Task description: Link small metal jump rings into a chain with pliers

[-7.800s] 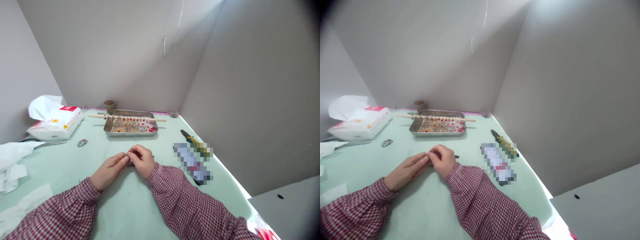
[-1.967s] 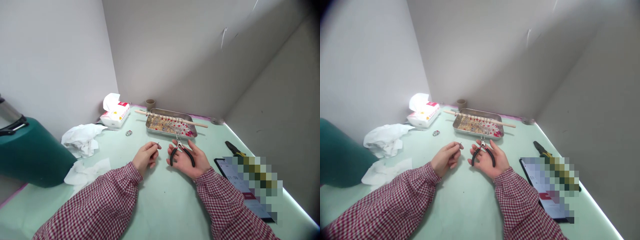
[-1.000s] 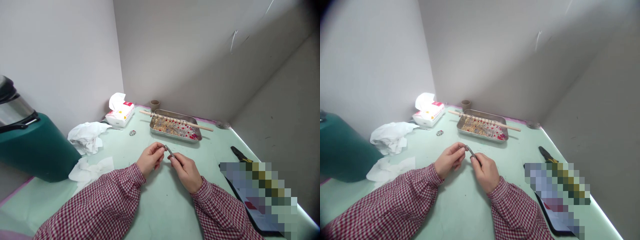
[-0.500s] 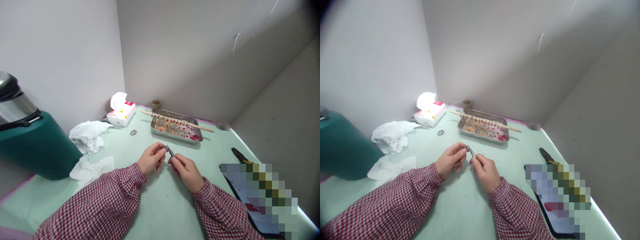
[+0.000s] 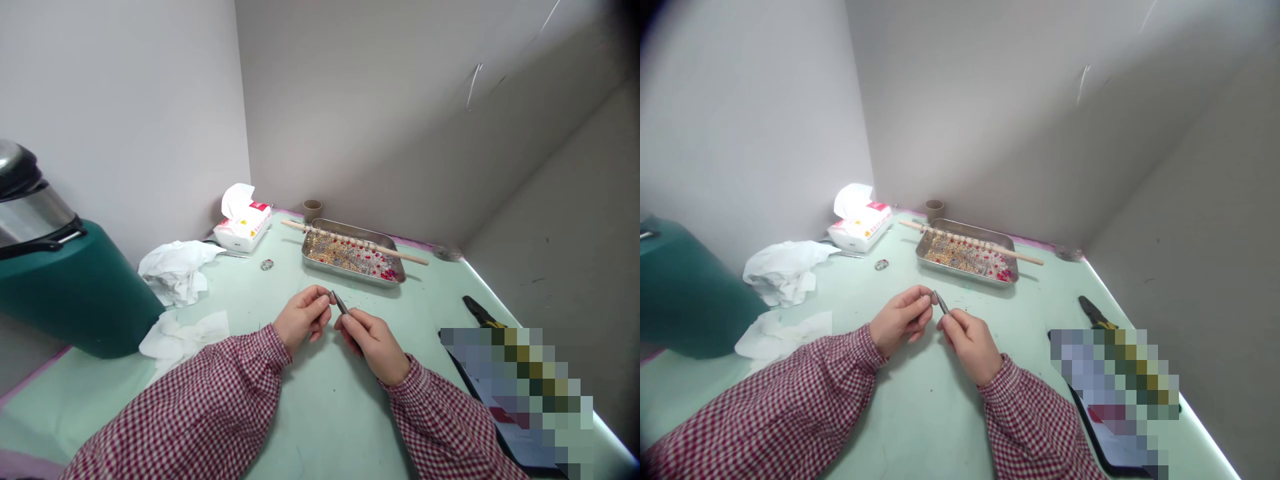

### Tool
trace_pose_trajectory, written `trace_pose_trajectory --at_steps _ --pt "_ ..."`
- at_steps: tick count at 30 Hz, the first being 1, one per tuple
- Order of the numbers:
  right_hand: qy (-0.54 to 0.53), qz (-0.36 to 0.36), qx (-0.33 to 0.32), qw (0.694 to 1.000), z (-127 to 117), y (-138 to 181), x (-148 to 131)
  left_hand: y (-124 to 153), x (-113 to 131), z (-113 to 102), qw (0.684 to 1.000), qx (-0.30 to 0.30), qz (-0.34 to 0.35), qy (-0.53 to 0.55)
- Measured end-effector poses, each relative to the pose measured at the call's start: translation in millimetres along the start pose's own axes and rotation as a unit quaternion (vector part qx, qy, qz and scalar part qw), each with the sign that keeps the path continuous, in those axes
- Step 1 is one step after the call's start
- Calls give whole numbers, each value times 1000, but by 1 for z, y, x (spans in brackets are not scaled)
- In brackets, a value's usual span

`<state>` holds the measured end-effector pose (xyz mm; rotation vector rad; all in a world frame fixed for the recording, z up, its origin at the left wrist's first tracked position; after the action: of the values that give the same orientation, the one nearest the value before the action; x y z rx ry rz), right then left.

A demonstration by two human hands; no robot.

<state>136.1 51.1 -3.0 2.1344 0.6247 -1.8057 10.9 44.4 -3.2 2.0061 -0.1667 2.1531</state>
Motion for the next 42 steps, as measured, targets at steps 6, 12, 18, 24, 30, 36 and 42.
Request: trace_pose_trajectory --at_steps 6,12,18,24,30,36,42 --pt "0 2 -5 1000 0 -1 0 0 0 -1 1000 1 3 -6" --pt "18 -2 6 1000 1 0 -1 0 0 -1 1000 4 0 -6" --pt "99 -52 37 993 2 2 -5 1 -2 1 999 -20 -13 22" --pt "182 -113 74 974 4 3 -8 1 -6 3 998 -22 -30 58" --pt "237 -155 98 954 3 5 -11 2 -4 5 996 -30 -30 73" --pt "106 -63 53 991 4 4 -4 1 -1 3 998 -25 -4 64" --pt "-38 9 2 999 6 2 2 1 -1 0 999 -34 1 43"
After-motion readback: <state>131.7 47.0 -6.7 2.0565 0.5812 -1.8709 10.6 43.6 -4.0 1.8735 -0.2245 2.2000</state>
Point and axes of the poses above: each hand's wrist, its own y-axis away from the middle knuckle, its own z-axis out of the palm, x = y × z, the point moved 5 cm from there along -y, towards the middle knuckle, and after that the axes turned 15 degrees about -y, right-handed, at the moved point
